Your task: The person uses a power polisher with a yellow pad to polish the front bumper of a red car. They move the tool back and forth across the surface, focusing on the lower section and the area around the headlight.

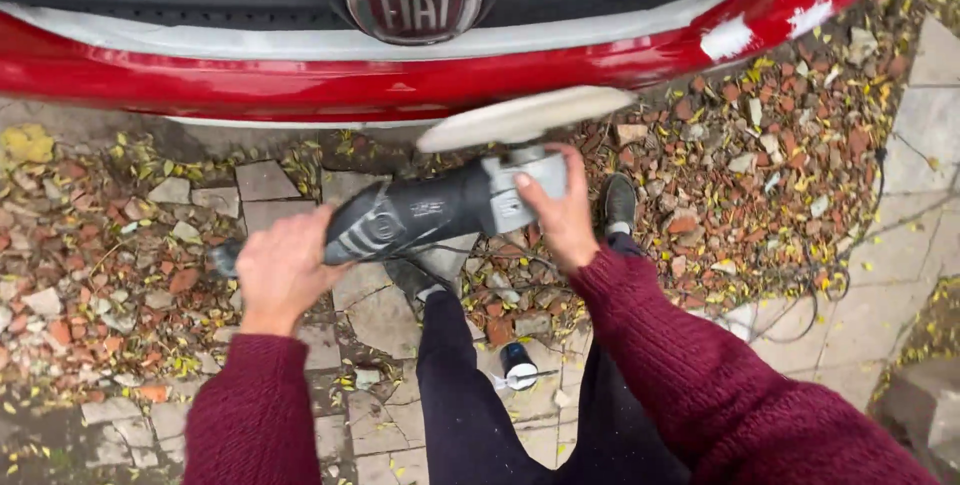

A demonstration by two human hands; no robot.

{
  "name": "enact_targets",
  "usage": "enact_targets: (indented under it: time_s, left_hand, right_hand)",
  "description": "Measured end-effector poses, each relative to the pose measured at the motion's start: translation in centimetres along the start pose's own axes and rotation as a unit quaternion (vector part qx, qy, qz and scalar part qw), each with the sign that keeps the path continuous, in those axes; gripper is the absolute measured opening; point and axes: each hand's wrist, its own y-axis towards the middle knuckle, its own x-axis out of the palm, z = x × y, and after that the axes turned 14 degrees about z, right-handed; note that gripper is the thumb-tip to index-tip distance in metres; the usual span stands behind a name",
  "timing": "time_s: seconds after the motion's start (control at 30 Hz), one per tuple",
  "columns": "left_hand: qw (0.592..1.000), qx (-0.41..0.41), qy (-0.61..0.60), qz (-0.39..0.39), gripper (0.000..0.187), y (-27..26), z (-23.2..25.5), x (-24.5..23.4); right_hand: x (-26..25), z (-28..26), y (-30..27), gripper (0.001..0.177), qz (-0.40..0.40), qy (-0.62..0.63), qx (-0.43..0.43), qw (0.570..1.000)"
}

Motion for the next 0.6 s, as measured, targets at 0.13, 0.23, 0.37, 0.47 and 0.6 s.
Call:
enact_targets:
  time_s: [0.13,0.23,0.37,0.47,0.6]
  left_hand:
    - [0.998,-0.01,0.053,-0.009,0.065,-2.0,-5.7,-3.9]
    - [0.993,-0.017,0.117,-0.025,0.067,-3.6,-8.3,-7.4]
    - [0.981,-0.01,0.188,-0.037,0.067,-4.2,-8.7,-9.9]
    - [0.976,-0.011,0.21,-0.054,0.066,-3.3,-6.4,-9.6]
    - [0.975,0.009,0.211,-0.067,0.069,-1.0,-1.1,-7.7]
  right_hand:
    - [6.4,1.0,-2.5,0.069,-0.021,0.028,-0.062,0.997]
    - [10.7,0.7,-4.6,0.071,-0.045,0.092,-0.035,0.994]
    - [13.0,1.5,-5.1,0.075,-0.083,0.167,0.013,0.982]
    - [10.8,1.2,-3.9,0.08,-0.106,0.208,0.061,0.97]
    - [5.4,1.8,-1.2,0.083,-0.099,0.228,0.079,0.965]
